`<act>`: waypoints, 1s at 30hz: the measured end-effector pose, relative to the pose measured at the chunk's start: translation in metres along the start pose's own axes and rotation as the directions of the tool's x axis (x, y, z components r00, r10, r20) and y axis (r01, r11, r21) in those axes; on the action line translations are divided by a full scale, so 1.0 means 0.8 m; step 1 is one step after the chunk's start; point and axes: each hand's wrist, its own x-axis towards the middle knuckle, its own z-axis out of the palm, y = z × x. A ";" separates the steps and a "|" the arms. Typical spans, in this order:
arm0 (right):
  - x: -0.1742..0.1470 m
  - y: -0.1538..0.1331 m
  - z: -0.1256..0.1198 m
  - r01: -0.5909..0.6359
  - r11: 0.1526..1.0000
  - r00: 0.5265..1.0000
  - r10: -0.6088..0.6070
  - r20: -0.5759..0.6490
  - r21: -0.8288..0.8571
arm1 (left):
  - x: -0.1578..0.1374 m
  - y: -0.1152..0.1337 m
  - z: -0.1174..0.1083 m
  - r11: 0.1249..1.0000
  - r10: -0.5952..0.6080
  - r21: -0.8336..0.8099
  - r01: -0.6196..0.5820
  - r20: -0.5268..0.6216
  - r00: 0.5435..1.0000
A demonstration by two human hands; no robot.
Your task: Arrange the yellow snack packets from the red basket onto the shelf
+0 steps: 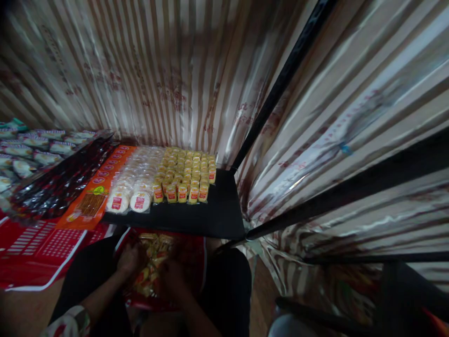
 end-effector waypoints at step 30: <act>-0.035 -0.004 -0.198 0.368 0.839 0.846 -0.122 -0.519 0.402 | -0.070 0.220 -0.114 0.412 0.387 -0.748 -0.520 -0.373 0.843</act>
